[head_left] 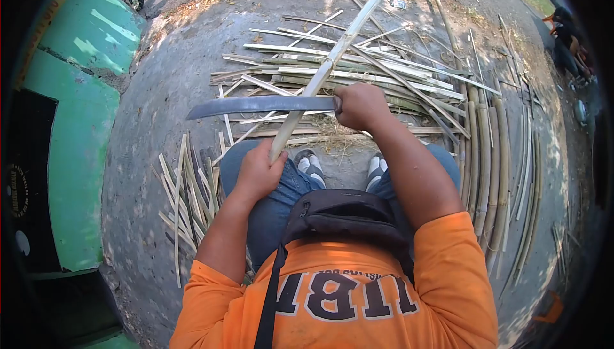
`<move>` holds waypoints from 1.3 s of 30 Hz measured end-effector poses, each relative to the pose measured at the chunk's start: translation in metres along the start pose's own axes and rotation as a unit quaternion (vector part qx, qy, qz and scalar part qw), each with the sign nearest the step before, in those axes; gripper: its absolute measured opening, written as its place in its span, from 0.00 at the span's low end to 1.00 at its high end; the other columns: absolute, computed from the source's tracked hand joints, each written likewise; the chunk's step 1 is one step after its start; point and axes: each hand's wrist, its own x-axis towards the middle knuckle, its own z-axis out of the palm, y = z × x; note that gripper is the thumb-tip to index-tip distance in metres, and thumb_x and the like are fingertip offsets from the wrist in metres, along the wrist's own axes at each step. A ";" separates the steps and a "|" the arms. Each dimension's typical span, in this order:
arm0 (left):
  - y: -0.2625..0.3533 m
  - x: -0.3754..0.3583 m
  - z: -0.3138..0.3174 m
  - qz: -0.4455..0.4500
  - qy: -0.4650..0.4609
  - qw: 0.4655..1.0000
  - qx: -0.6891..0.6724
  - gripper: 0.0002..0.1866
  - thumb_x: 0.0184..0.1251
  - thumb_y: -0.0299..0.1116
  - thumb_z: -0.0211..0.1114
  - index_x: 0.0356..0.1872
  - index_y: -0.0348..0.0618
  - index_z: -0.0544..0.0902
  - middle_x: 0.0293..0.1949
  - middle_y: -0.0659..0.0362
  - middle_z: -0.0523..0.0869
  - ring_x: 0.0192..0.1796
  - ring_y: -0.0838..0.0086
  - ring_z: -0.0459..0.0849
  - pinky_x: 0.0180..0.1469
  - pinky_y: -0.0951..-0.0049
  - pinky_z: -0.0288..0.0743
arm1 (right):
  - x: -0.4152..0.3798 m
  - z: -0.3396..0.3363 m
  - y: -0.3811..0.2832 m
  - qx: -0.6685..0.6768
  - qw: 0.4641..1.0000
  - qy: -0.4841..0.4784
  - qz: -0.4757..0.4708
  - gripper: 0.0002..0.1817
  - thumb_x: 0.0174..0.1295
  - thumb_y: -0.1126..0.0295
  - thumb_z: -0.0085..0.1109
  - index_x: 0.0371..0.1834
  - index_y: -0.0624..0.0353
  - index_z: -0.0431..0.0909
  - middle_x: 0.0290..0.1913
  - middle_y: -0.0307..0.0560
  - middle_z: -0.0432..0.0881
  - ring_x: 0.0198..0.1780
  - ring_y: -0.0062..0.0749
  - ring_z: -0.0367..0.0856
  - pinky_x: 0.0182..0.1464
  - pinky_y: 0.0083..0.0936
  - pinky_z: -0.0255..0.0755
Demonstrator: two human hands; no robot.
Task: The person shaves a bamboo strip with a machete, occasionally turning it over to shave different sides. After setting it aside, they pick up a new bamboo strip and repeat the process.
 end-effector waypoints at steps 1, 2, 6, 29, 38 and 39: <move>0.004 -0.002 -0.003 -0.023 -0.010 1.000 0.014 0.14 0.72 0.39 0.68 0.46 0.37 0.82 0.37 0.38 0.88 0.43 0.36 0.87 0.45 0.45 0.78 | 0.010 0.004 0.021 0.037 0.995 0.055 0.069 0.12 0.62 0.59 0.60 0.41 0.51 0.87 0.40 0.54 0.90 0.45 0.55 0.89 0.49 0.54 0.82; 0.001 -0.002 -0.003 -0.006 -0.005 1.000 0.013 0.14 0.72 0.39 0.68 0.46 0.37 0.82 0.37 0.38 0.88 0.43 0.36 0.87 0.45 0.45 0.78 | 0.016 -0.010 0.034 0.117 0.976 0.078 0.163 0.15 0.66 0.58 0.57 0.44 0.54 0.87 0.43 0.57 0.90 0.48 0.57 0.89 0.52 0.53 0.81; -0.009 -0.004 0.003 0.034 0.003 0.999 0.026 0.14 0.72 0.38 0.69 0.49 0.37 0.83 0.35 0.40 0.88 0.40 0.41 0.88 0.43 0.51 0.79 | 0.018 -0.009 0.084 0.155 0.952 0.139 0.226 0.17 0.69 0.57 0.53 0.46 0.56 0.87 0.45 0.61 0.89 0.50 0.59 0.87 0.55 0.51 0.80; 0.011 -0.004 -0.001 -0.012 -0.015 1.000 0.012 0.16 0.72 0.41 0.70 0.47 0.37 0.83 0.35 0.37 0.88 0.42 0.37 0.87 0.43 0.49 0.79 | 0.021 -0.019 0.082 0.482 0.811 0.309 0.122 0.17 0.58 0.58 0.74 0.32 0.63 0.85 0.24 0.42 0.84 0.27 0.27 0.77 0.34 0.31 0.71; 0.024 -0.011 0.000 0.009 0.006 0.999 0.032 0.16 0.72 0.40 0.70 0.47 0.36 0.83 0.35 0.37 0.88 0.42 0.37 0.87 0.43 0.49 0.79 | 0.019 -0.024 0.089 0.562 0.748 0.328 0.131 0.16 0.59 0.58 0.76 0.30 0.59 0.83 0.23 0.36 0.81 0.27 0.23 0.74 0.33 0.28 0.69; 0.024 -0.013 0.000 0.015 0.011 0.999 0.033 0.15 0.72 0.40 0.70 0.47 0.36 0.83 0.35 0.37 0.88 0.42 0.37 0.87 0.43 0.49 0.79 | 0.018 -0.024 0.089 0.571 0.739 0.334 0.129 0.16 0.60 0.58 0.76 0.29 0.59 0.83 0.23 0.35 0.80 0.26 0.23 0.74 0.33 0.28 0.69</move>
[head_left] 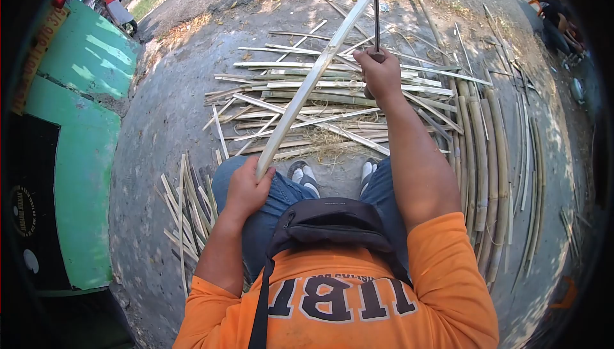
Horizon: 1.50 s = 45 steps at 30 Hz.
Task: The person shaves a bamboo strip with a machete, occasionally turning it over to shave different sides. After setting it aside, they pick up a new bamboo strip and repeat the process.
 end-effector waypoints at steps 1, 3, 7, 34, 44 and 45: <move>0.001 -0.001 0.001 0.006 0.006 1.000 0.001 0.15 0.72 0.39 0.70 0.47 0.36 0.83 0.35 0.37 0.88 0.42 0.37 0.87 0.43 0.49 0.80 | -0.001 0.000 -0.001 0.013 1.000 0.004 -0.002 0.16 0.60 0.58 0.77 0.29 0.58 0.83 0.23 0.35 0.80 0.26 0.22 0.74 0.32 0.28 0.69; 0.005 -0.004 -0.001 -0.001 0.004 1.000 0.002 0.15 0.72 0.39 0.70 0.48 0.36 0.83 0.36 0.37 0.88 0.42 0.37 0.87 0.43 0.49 0.80 | -0.004 -0.002 -0.005 0.028 0.999 0.000 0.015 0.16 0.60 0.58 0.77 0.29 0.57 0.82 0.23 0.34 0.79 0.24 0.21 0.74 0.30 0.26 0.68; 0.008 -0.007 0.000 0.021 0.022 1.000 -0.001 0.15 0.72 0.37 0.71 0.48 0.35 0.83 0.31 0.41 0.87 0.34 0.46 0.87 0.38 0.56 0.78 | -0.011 -0.005 -0.016 0.051 0.998 -0.018 0.044 0.15 0.61 0.59 0.77 0.30 0.56 0.81 0.22 0.34 0.79 0.22 0.19 0.74 0.27 0.24 0.67; 0.016 -0.007 -0.007 0.004 -0.010 1.000 0.013 0.16 0.73 0.39 0.71 0.50 0.35 0.84 0.36 0.39 0.89 0.41 0.41 0.89 0.44 0.53 0.80 | -0.023 -0.031 -0.049 0.399 0.838 -0.345 0.137 0.07 0.68 0.66 0.63 0.36 0.56 0.79 0.18 0.32 0.66 0.20 0.22 0.67 0.39 0.33 0.72; 0.015 -0.003 -0.010 -0.013 -0.049 0.998 -0.029 0.16 0.73 0.39 0.71 0.47 0.35 0.83 0.32 0.42 0.88 0.35 0.49 0.89 0.41 0.57 0.79 | -0.033 -0.032 -0.063 0.390 0.798 -0.444 0.117 0.08 0.66 0.66 0.65 0.34 0.58 0.79 0.19 0.33 0.69 0.19 0.23 0.67 0.36 0.29 0.70; 0.017 -0.004 -0.012 -0.010 -0.049 0.998 -0.032 0.15 0.73 0.39 0.71 0.46 0.35 0.83 0.31 0.43 0.88 0.35 0.50 0.89 0.40 0.57 0.79 | -0.034 -0.032 -0.064 0.383 0.801 -0.445 0.116 0.08 0.66 0.67 0.65 0.34 0.58 0.79 0.19 0.33 0.68 0.19 0.23 0.67 0.35 0.29 0.69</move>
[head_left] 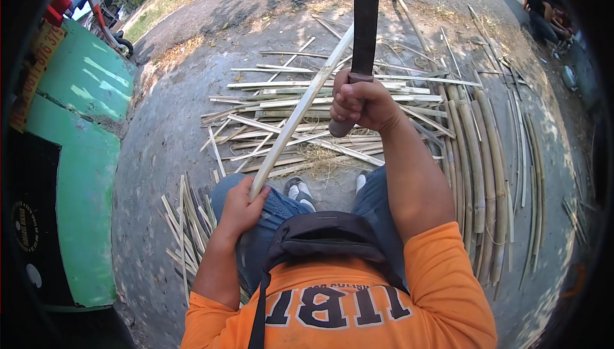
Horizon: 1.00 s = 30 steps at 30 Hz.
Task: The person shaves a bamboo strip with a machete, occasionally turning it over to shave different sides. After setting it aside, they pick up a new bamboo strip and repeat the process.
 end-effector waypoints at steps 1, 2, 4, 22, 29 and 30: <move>0.001 -0.001 -0.001 0.003 0.000 1.000 -0.003 0.15 0.73 0.39 0.71 0.45 0.35 0.83 0.31 0.43 0.88 0.35 0.50 0.89 0.40 0.57 0.79 | -0.001 0.002 -0.001 -0.007 1.000 0.000 0.003 0.08 0.66 0.68 0.66 0.33 0.58 0.79 0.18 0.33 0.68 0.19 0.23 0.67 0.34 0.28 0.69; 0.000 -0.002 -0.001 0.010 0.004 1.000 -0.001 0.15 0.72 0.39 0.72 0.44 0.35 0.83 0.31 0.43 0.88 0.35 0.50 0.88 0.40 0.57 0.79 | -0.001 0.004 -0.002 -0.015 1.000 0.000 0.006 0.08 0.65 0.68 0.66 0.33 0.58 0.78 0.18 0.33 0.68 0.19 0.23 0.67 0.34 0.28 0.69; -0.005 -0.004 -0.003 0.022 0.013 1.000 0.003 0.15 0.72 0.38 0.72 0.43 0.35 0.83 0.32 0.44 0.88 0.36 0.49 0.88 0.41 0.57 0.79 | -0.001 0.007 -0.003 -0.050 0.998 0.023 0.009 0.09 0.65 0.68 0.68 0.34 0.58 0.79 0.18 0.33 0.69 0.19 0.23 0.68 0.32 0.28 0.68; -0.038 -0.013 0.001 0.015 0.098 0.995 -0.030 0.16 0.72 0.39 0.71 0.46 0.34 0.84 0.35 0.40 0.88 0.39 0.43 0.88 0.43 0.53 0.79 | 0.026 0.037 0.081 -0.829 0.548 0.105 -0.025 0.04 0.54 0.63 0.66 0.31 0.46 0.84 0.28 0.46 0.87 0.33 0.51 0.88 0.36 0.49 0.79; -0.043 -0.014 -0.002 0.039 0.083 0.995 -0.044 0.13 0.72 0.35 0.69 0.46 0.33 0.83 0.35 0.40 0.88 0.39 0.43 0.88 0.43 0.55 0.79 | 0.034 0.016 0.093 -0.852 0.514 0.097 0.002 0.05 0.53 0.62 0.66 0.31 0.46 0.84 0.27 0.45 0.87 0.33 0.51 0.88 0.35 0.47 0.79; -0.042 -0.014 -0.004 0.040 0.078 0.995 -0.051 0.13 0.72 0.35 0.69 0.46 0.33 0.83 0.35 0.40 0.87 0.39 0.43 0.88 0.43 0.55 0.79 | 0.035 0.015 0.094 -0.853 0.512 0.097 0.003 0.05 0.53 0.62 0.66 0.31 0.46 0.84 0.27 0.45 0.87 0.33 0.52 0.88 0.35 0.48 0.79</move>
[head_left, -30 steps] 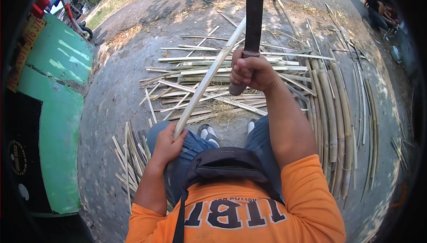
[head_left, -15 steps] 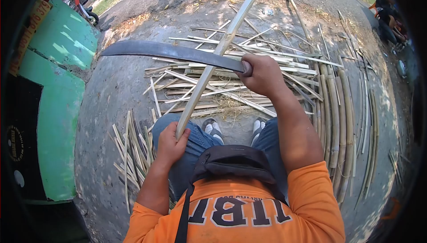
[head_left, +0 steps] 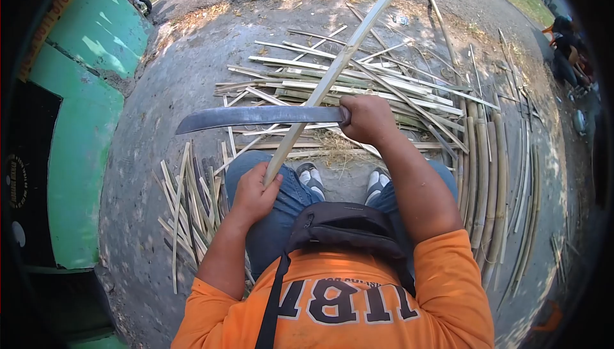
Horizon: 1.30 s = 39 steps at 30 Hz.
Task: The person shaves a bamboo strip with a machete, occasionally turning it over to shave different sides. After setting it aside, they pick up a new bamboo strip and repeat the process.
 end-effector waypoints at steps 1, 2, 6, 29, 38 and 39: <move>0.000 0.000 -0.001 0.000 -0.005 1.000 -0.006 0.13 0.72 0.35 0.68 0.46 0.33 0.83 0.34 0.41 0.87 0.38 0.44 0.88 0.43 0.56 0.79 | 0.001 0.002 -0.001 0.006 1.000 0.008 -0.004 0.05 0.52 0.62 0.66 0.31 0.46 0.84 0.27 0.45 0.87 0.33 0.52 0.88 0.35 0.48 0.79; -0.001 0.001 -0.001 -0.007 -0.007 1.000 -0.014 0.13 0.72 0.34 0.68 0.45 0.33 0.83 0.34 0.41 0.87 0.38 0.45 0.87 0.42 0.56 0.79 | 0.001 0.004 -0.003 0.013 1.000 0.016 -0.008 0.05 0.52 0.63 0.66 0.31 0.46 0.84 0.27 0.45 0.87 0.33 0.52 0.88 0.35 0.48 0.79; -0.003 0.000 -0.002 -0.021 -0.011 0.999 -0.036 0.12 0.73 0.34 0.68 0.45 0.33 0.83 0.32 0.42 0.87 0.35 0.48 0.87 0.41 0.58 0.78 | -0.001 0.008 -0.013 0.046 0.998 0.025 -0.039 0.06 0.51 0.63 0.67 0.31 0.48 0.84 0.27 0.48 0.86 0.33 0.53 0.87 0.37 0.50 0.80; -0.007 -0.001 -0.005 -0.037 -0.011 0.999 -0.035 0.12 0.74 0.34 0.68 0.42 0.34 0.82 0.28 0.45 0.85 0.30 0.55 0.84 0.37 0.60 0.76 | 0.012 0.012 0.014 0.100 0.990 0.053 0.082 0.06 0.59 0.64 0.63 0.32 0.53 0.84 0.29 0.56 0.86 0.35 0.60 0.86 0.40 0.53 0.80; -0.009 -0.002 0.001 -0.012 0.006 1.000 -0.024 0.12 0.74 0.35 0.68 0.44 0.33 0.83 0.30 0.45 0.86 0.32 0.55 0.85 0.39 0.60 0.77 | 0.003 0.006 -0.017 0.028 0.998 -0.052 -0.037 0.06 0.51 0.64 0.65 0.31 0.49 0.83 0.30 0.49 0.87 0.36 0.54 0.88 0.40 0.50 0.80; -0.010 -0.002 0.001 -0.010 0.005 1.000 -0.014 0.13 0.74 0.35 0.69 0.45 0.33 0.83 0.30 0.47 0.86 0.32 0.59 0.84 0.39 0.61 0.77 | 0.003 0.008 -0.015 0.023 0.997 -0.061 -0.035 0.06 0.51 0.64 0.65 0.31 0.49 0.83 0.30 0.48 0.87 0.37 0.54 0.88 0.41 0.50 0.80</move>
